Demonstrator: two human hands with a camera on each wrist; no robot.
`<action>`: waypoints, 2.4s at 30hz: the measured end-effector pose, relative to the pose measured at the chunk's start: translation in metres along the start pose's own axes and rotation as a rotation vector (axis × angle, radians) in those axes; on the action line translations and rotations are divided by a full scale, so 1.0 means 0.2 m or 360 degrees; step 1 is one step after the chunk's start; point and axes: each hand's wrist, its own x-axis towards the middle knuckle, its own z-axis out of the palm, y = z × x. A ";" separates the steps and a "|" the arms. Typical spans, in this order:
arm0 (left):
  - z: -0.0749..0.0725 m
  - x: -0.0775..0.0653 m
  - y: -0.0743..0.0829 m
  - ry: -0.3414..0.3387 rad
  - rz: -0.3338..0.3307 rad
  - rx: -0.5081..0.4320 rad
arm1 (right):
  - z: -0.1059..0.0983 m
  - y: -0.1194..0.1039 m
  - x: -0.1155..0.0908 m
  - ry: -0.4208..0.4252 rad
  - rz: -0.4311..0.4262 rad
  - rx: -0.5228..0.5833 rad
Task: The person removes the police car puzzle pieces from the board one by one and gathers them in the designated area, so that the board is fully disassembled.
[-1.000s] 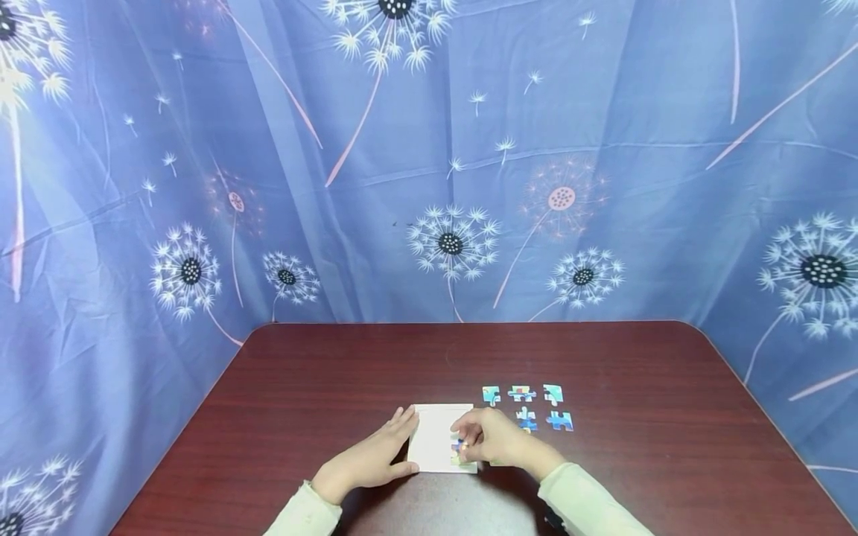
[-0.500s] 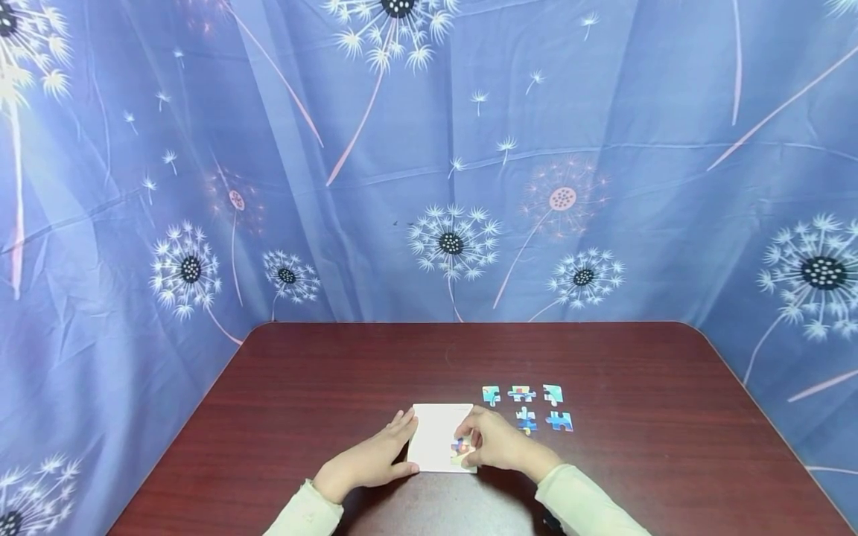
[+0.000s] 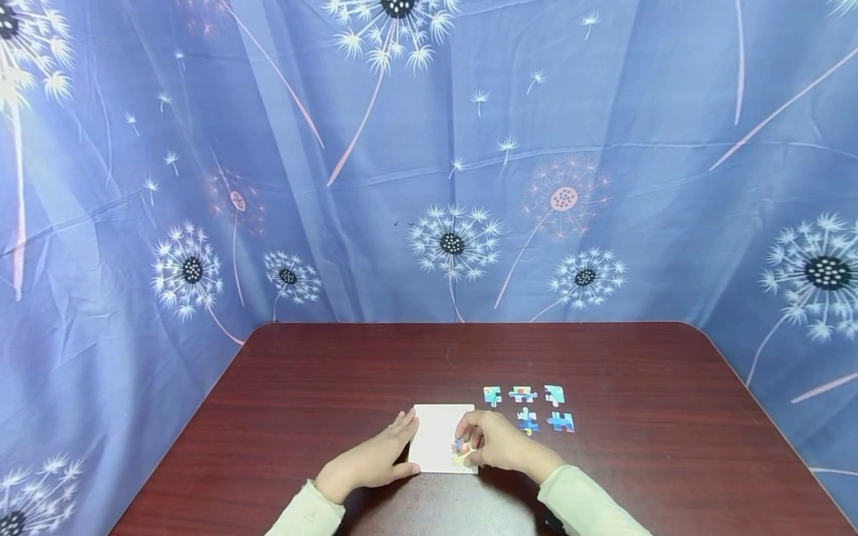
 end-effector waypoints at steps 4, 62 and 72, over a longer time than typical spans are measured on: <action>0.01 0.00 0.00 0.0000 -0.0001 -0.0008 | 0.00 0.00 0.00 0.0008 -0.0055 0.0051; 0.03 0.01 -0.03 -0.0047 -0.0015 0.0052 | -0.44 0.35 -0.52 0.0173 0.0262 0.0180; 0.00 -0.01 -0.02 -0.0043 -0.0019 0.0016 | -0.43 0.36 -0.49 0.0184 0.0283 0.0143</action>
